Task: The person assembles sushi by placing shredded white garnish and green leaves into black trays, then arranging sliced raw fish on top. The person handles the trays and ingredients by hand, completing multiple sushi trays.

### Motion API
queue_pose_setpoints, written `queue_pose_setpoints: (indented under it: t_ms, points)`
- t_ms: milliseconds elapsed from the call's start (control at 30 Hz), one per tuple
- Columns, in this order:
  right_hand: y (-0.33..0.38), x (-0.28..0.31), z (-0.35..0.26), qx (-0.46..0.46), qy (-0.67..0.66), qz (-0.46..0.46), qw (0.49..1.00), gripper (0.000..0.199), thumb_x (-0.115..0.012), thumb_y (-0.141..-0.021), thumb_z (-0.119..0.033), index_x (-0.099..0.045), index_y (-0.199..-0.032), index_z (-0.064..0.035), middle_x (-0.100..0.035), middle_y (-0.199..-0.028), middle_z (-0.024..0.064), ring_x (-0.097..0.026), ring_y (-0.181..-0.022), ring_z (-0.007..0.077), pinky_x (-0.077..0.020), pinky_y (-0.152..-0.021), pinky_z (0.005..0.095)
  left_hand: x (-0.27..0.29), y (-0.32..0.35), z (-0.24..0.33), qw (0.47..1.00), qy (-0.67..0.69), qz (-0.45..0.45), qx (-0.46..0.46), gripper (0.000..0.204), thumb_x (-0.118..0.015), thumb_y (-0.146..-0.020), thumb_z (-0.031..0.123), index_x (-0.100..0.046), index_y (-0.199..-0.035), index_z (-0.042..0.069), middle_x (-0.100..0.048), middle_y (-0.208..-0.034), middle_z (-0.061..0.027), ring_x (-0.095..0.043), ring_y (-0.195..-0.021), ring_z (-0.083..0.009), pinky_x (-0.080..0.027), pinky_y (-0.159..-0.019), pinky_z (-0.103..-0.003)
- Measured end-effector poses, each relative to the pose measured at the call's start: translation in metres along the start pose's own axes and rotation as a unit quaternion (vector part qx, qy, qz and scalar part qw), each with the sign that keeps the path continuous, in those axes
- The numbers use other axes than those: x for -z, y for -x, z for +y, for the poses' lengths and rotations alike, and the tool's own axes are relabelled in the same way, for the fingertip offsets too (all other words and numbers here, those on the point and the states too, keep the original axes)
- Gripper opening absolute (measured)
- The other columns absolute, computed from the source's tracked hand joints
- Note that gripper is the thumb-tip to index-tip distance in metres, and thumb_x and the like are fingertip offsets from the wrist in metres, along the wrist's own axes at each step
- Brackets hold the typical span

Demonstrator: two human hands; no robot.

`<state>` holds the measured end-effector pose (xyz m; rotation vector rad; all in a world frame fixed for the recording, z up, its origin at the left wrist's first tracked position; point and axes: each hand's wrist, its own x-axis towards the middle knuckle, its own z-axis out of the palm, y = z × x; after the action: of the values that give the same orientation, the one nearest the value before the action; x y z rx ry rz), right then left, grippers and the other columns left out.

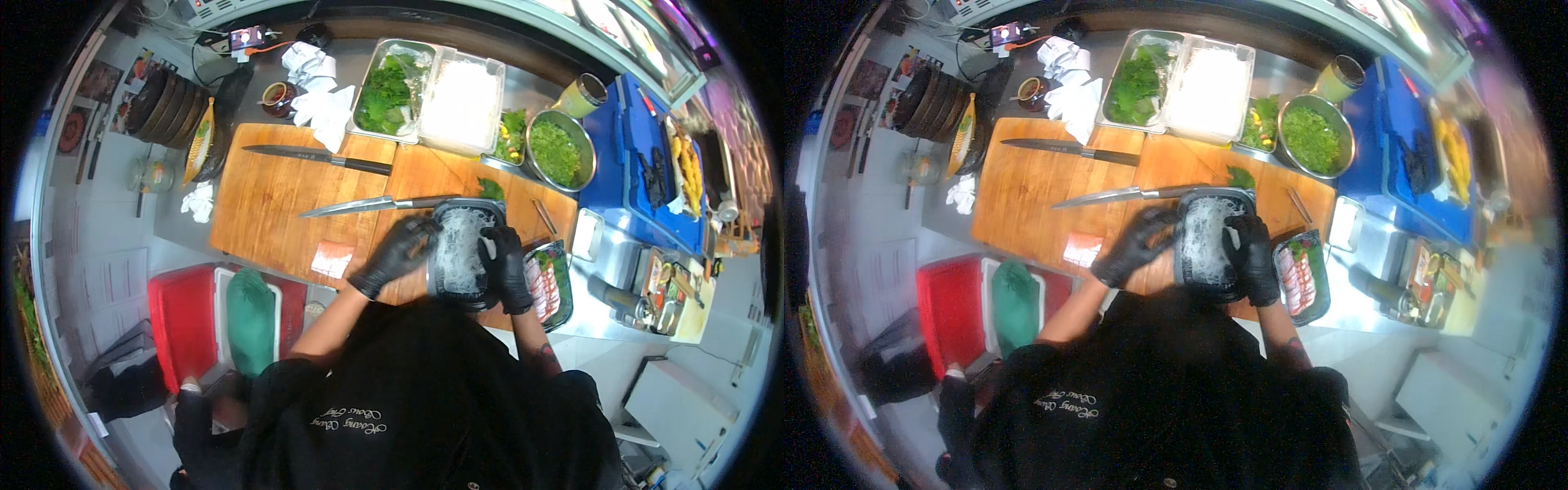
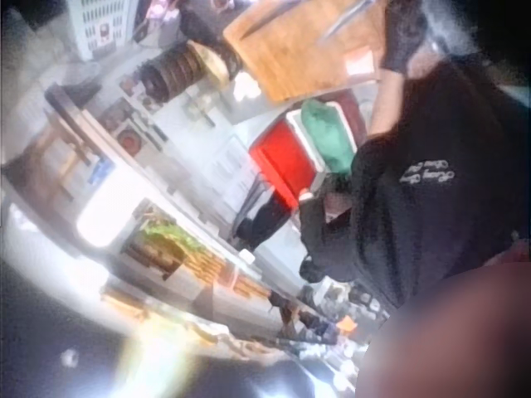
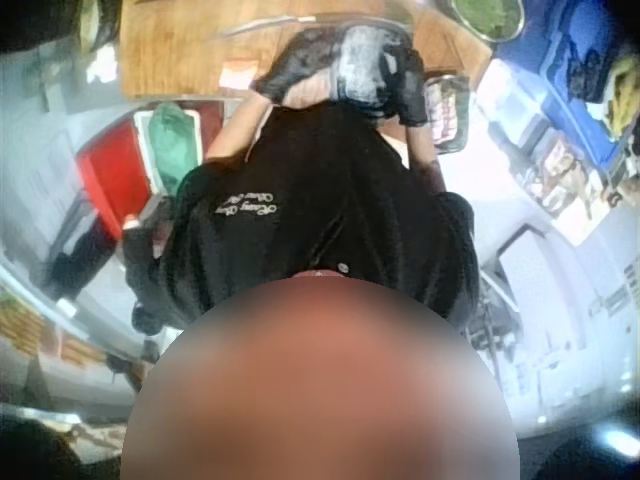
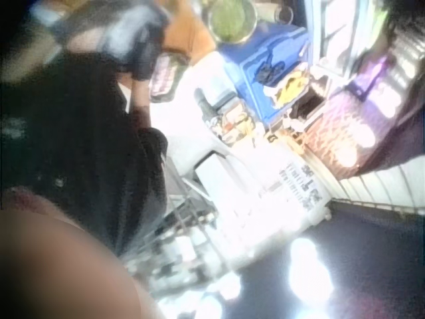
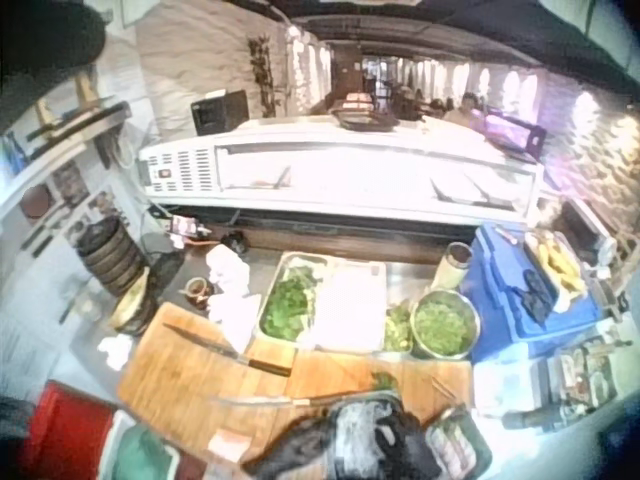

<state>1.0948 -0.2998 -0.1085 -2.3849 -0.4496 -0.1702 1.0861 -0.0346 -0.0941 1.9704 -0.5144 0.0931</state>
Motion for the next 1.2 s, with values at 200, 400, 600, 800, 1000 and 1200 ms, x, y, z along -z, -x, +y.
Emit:
queue_pose_setpoints:
  t_ms: [200,400,600,800,1000,1200]
  points:
    - [-0.015,0.015,-0.011,0.005,0.004,-0.098,0.995,0.031,-0.064,-0.085,-0.011,-0.065,-0.116,-0.0087,-0.065,-0.106,0.0177,-0.061,-0.1,0.0381,-0.0482,-0.085,0.0456,0.154,-0.094,-0.063,0.99,-0.119,0.055,0.043,0.033,-0.067,-0.084,0.006,-0.067,-0.117,0.006,-0.066,-0.114,-0.0173,-0.06,-0.109,-0.035,-0.047,-0.096,-0.041]
    - [0.009,0.022,-0.041,-0.147,0.029,-0.115,0.982,0.033,-0.068,-0.083,-0.013,-0.066,-0.116,-0.0079,-0.066,-0.102,0.0156,-0.062,-0.097,0.0356,-0.0487,-0.084,0.0432,0.16,-0.219,-0.181,0.936,-0.338,-0.099,-0.012,0.041,-0.07,-0.078,0.015,-0.066,-0.119,0.008,-0.066,-0.114,-0.02,-0.062,-0.107,-0.0364,-0.05,-0.091,-0.043]
    - [0.039,0.002,-0.09,-0.276,-0.018,-0.074,0.958,0.034,-0.068,-0.084,-0.007,-0.066,-0.118,-0.0063,-0.067,-0.107,0.0139,-0.064,-0.099,0.031,-0.0507,-0.082,0.0394,0.131,-0.283,-0.241,0.846,-0.449,-0.287,-0.014,0.029,-0.07,-0.076,0.025,-0.073,-0.102,0.012,-0.07,-0.097,-0.0179,-0.068,-0.09,-0.035,-0.053,-0.081,-0.045]
    - [0.031,-0.022,-0.127,-0.384,-0.066,-0.073,0.918,0.032,-0.066,-0.085,-0.003,-0.066,-0.117,-0.0041,-0.068,-0.108,0.0144,-0.064,-0.103,0.0287,-0.0511,-0.085,0.0372,0.121,-0.283,-0.267,0.875,-0.427,-0.221,-0.06,0.018,-0.07,-0.07,0.02,-0.075,-0.082,0.006,-0.07,-0.081,-0.0199,-0.07,-0.079,-0.0341,-0.054,-0.072,-0.046]
    - [0.0,-0.027,-0.131,-0.257,0.005,-0.047,0.965,0.031,-0.067,-0.085,-0.008,-0.066,-0.117,-0.0084,-0.066,-0.102,0.0138,-0.063,-0.095,0.0333,-0.0483,-0.085,0.0413,0.132,-0.301,-0.25,0.893,-0.389,-0.22,0.046,0.022,-0.066,-0.076,0.02,-0.074,-0.088,0.004,-0.071,-0.091,-0.021,-0.071,-0.083,-0.0344,-0.055,-0.075,-0.044]
    - [-0.03,-0.022,-0.149,-0.269,-0.05,-0.067,0.96,0.03,-0.065,-0.086,-0.005,-0.066,-0.115,-0.0024,-0.067,-0.108,0.0166,-0.063,-0.104,0.0328,-0.0474,-0.093,0.0399,0.206,-0.311,-0.247,0.961,-0.104,-0.219,0.135,0.037,-0.071,-0.08,0.024,-0.072,-0.107,-0.001,-0.071,-0.106,-0.0198,-0.069,-0.094,-0.027,-0.052,-0.085,-0.035]
